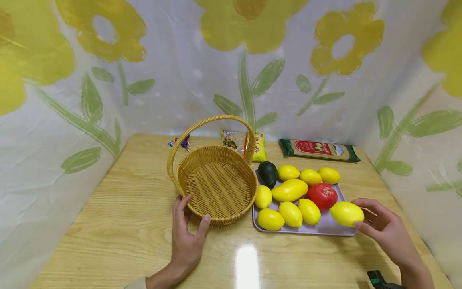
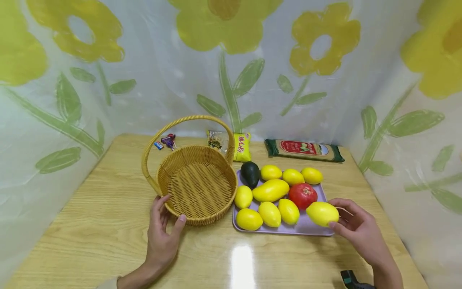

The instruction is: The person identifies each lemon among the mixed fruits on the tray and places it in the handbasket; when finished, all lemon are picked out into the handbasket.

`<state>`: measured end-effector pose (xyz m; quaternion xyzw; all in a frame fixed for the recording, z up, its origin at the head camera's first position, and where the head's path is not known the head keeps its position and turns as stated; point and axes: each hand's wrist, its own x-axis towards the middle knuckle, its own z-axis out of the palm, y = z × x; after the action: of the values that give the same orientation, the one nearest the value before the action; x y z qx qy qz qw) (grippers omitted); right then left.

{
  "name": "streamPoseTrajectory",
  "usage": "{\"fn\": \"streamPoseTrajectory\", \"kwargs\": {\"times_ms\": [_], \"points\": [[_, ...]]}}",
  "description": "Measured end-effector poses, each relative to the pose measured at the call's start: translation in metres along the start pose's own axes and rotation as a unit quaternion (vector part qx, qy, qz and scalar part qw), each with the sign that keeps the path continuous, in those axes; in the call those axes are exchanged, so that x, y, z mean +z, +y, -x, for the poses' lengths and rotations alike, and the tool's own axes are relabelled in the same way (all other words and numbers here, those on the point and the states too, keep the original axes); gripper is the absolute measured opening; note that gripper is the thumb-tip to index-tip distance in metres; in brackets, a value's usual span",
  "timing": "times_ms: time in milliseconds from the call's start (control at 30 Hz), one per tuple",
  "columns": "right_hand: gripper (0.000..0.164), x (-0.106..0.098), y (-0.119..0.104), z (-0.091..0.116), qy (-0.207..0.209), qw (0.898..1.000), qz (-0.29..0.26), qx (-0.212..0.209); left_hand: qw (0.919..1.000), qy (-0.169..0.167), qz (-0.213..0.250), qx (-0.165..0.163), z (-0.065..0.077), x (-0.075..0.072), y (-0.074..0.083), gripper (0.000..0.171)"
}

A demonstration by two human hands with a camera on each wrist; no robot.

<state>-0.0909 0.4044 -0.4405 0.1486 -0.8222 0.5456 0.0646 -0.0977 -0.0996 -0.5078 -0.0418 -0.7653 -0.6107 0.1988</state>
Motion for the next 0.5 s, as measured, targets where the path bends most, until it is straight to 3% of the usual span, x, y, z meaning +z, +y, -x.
{"fn": "streamPoseTrajectory", "kwargs": {"times_ms": [100, 233, 367, 500], "points": [[0.049, 0.017, -0.030, -0.027, -0.063, 0.997, 0.028, -0.027, 1.0000, 0.001, 0.001, 0.002, -0.001, -0.001, 0.000, 0.074], [0.052, 0.054, -0.061, -0.071, -0.140, 0.986, 0.053, -0.074, 1.0000, 0.004, 0.005, 0.001, -0.001, -0.002, -0.001, 0.073], [0.051, 0.102, -0.079, -0.108, -0.202, 0.971, 0.046, -0.118, 1.0000, -0.002, 0.005, -0.008, 0.001, -0.002, -0.001, 0.071], [0.046, 0.151, -0.087, -0.136, -0.231, 0.959, 0.076, -0.144, 0.9999, -0.004, 0.003, -0.012, 0.004, -0.003, 0.000, 0.070]]}}
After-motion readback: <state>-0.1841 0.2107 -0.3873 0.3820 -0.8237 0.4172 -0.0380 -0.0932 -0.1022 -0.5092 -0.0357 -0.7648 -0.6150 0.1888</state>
